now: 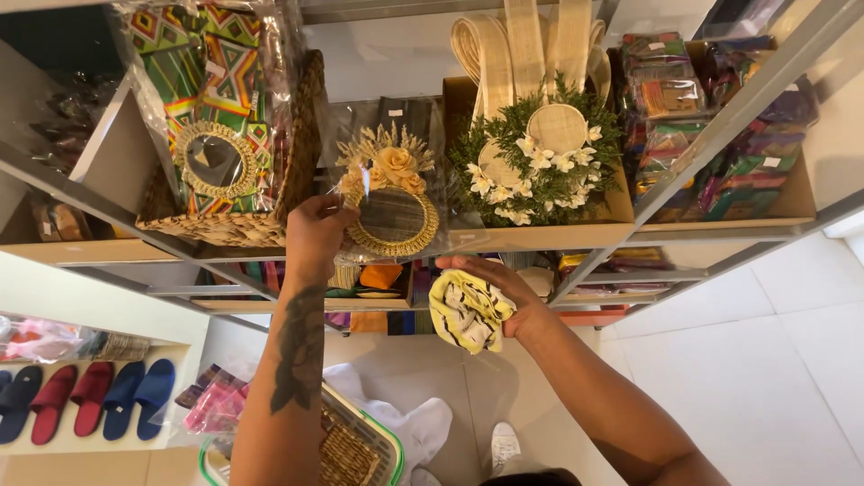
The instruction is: Cleaning and dusting various gift items and a woven basket on retail shelves.
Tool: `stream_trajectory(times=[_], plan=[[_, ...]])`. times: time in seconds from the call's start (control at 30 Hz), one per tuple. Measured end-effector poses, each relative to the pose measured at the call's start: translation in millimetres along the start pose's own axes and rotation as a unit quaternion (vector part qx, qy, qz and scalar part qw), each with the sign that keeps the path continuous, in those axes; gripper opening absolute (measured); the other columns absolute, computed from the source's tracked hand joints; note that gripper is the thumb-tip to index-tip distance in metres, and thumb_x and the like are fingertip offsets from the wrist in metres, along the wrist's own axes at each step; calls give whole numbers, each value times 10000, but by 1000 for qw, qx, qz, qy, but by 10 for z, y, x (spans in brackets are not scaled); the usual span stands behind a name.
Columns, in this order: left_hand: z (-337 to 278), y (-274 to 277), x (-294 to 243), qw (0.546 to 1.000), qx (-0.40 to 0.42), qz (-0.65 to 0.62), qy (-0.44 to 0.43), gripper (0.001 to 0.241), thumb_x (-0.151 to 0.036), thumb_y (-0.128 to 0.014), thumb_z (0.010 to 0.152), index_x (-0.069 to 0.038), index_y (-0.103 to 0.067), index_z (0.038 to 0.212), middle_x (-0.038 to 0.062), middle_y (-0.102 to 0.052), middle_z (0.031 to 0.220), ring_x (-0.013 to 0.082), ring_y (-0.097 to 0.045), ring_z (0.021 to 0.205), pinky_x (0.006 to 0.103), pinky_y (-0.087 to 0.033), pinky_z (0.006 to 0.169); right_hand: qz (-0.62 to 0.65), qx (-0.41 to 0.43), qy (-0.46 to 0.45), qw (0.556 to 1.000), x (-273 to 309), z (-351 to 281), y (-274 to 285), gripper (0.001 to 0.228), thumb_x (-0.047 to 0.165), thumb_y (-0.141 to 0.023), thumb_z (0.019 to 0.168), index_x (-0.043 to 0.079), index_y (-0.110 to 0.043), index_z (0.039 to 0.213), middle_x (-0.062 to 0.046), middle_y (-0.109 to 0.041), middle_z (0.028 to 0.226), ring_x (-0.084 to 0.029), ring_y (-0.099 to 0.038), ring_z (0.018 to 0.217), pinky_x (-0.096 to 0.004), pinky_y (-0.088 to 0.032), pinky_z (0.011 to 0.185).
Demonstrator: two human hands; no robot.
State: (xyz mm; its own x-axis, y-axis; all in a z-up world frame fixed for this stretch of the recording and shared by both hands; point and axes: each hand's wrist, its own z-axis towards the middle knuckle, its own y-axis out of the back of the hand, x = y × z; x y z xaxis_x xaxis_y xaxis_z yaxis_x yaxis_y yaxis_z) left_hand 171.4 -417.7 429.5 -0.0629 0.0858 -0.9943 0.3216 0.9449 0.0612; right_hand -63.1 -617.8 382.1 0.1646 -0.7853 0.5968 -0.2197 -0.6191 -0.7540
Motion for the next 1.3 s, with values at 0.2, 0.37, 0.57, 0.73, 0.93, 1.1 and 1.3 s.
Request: stream_trajectory(times=[0.2,0.37,0.57,0.73,0.93,1.1,1.3], plan=[[-469,-30,-14,990,31,-136,27,284,2,-768,856,-15,-659,1117,-7,-645,839,90,-574,637,235,-473,529,-65,11,13,998,71,-127,-384,577,376,-774,839,3,-652,1261,-100,-750,1022,-191,-751,888,-393,-635,773],[-967,-6,202,980,28,-195,36,285,28,-751,861,-30,-650,1122,-12,-641,890,84,-591,720,215,-462,579,-159,144,164,963,-33,-212,-403,676,503,-717,836,31,-597,1304,-96,-685,1148,-169,-697,1018,-363,-582,868],[-1293,19,417,951,86,-285,81,437,23,-728,865,-58,-604,1277,37,-714,1140,105,-678,946,246,-502,756,-348,263,355,827,-169,-325,-306,789,647,-551,897,-2,-520,1345,-135,-603,1287,-183,-615,1179,-335,-482,986],[-1359,60,862,908,156,-357,156,466,53,-707,864,-21,-616,1314,99,-736,1156,197,-719,1025,372,-574,917,-249,-99,-31,963,-595,-313,105,434,327,-751,938,-7,-692,1208,-70,-731,1018,-159,-698,902,-314,-557,723],[-1535,143,997,909,210,-342,110,287,132,-694,904,44,-703,1178,146,-754,1144,231,-717,1057,375,-568,952,-312,-7,-46,949,-569,-713,144,356,254,-731,928,44,-693,1213,-36,-754,1048,-101,-690,923,-287,-578,791],[-1672,223,888,917,181,-343,93,349,117,-681,864,-29,-659,1180,93,-739,1160,189,-709,1081,344,-576,951,-546,142,-117,817,-151,-1194,-355,354,245,-794,906,107,-734,1226,-26,-763,1113,-107,-684,1048,-304,-540,933],[-1881,299,948,920,195,-316,122,352,95,-696,901,10,-666,1241,99,-742,1152,184,-691,1030,347,-559,892,-530,8,77,844,2,-1071,-433,402,233,-781,870,132,-715,1253,-1,-746,1223,-115,-693,1059,-300,-579,896]])
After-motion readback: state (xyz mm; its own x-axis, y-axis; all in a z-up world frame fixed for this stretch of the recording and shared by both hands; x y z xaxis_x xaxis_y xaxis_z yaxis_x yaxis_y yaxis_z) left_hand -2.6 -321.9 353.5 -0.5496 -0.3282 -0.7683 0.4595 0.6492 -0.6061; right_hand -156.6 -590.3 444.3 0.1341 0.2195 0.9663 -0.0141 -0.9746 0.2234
